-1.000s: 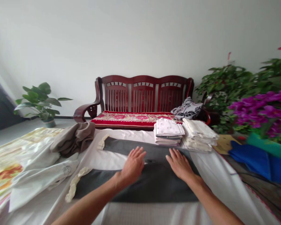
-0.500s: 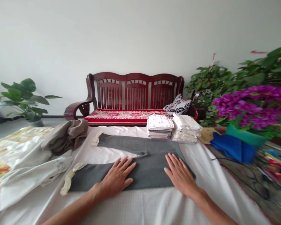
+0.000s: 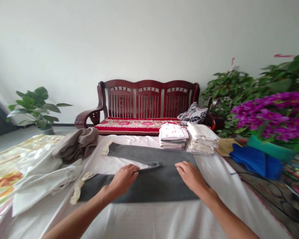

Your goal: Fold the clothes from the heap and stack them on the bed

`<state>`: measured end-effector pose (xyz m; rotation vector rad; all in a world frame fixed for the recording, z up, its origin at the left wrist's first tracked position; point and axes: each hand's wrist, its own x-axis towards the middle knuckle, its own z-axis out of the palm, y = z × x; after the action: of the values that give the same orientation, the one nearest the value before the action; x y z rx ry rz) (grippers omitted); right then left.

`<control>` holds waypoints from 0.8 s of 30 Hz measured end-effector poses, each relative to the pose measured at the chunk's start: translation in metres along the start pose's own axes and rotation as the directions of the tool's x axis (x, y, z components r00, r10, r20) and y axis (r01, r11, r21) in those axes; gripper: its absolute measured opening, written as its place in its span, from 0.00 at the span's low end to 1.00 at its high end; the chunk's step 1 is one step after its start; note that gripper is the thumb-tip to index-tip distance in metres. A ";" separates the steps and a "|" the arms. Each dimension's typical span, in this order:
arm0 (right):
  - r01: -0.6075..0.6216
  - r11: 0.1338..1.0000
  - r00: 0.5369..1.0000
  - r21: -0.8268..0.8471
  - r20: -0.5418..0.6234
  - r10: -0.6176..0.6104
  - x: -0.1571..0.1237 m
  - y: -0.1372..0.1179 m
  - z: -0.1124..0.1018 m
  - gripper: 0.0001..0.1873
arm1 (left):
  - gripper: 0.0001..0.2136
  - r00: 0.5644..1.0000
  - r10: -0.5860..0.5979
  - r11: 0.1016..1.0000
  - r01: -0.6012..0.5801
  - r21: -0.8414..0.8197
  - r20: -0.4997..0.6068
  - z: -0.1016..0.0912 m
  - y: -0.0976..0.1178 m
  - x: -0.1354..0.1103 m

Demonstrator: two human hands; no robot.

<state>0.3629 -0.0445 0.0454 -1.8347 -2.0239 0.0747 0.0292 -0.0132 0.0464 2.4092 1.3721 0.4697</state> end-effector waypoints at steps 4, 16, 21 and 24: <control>-0.062 0.990 0.998 0.127 0.004 0.062 0.024 -0.047 0.015 0.14 | 0.17 1.000 0.022 0.999 -0.022 -0.027 0.018 0.019 0.026 0.033; -0.153 0.988 0.987 0.006 0.048 0.152 0.050 -0.079 0.046 0.06 | 0.05 0.820 -0.340 0.426 0.571 -0.702 0.460 0.032 0.034 0.076; -0.116 0.992 0.993 0.052 0.020 0.115 0.050 -0.073 0.050 0.07 | 0.06 0.721 -0.396 -0.172 0.550 -0.817 0.569 0.045 0.040 0.090; -0.085 0.990 0.996 0.114 -0.013 0.087 0.045 -0.067 0.054 0.07 | 0.07 0.689 -0.425 -0.375 0.457 -0.807 0.588 0.057 0.041 0.104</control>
<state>0.2790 0.0026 0.0280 -1.8439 -1.8884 0.1930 0.1349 0.0502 0.0260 0.3564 1.0387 0.7978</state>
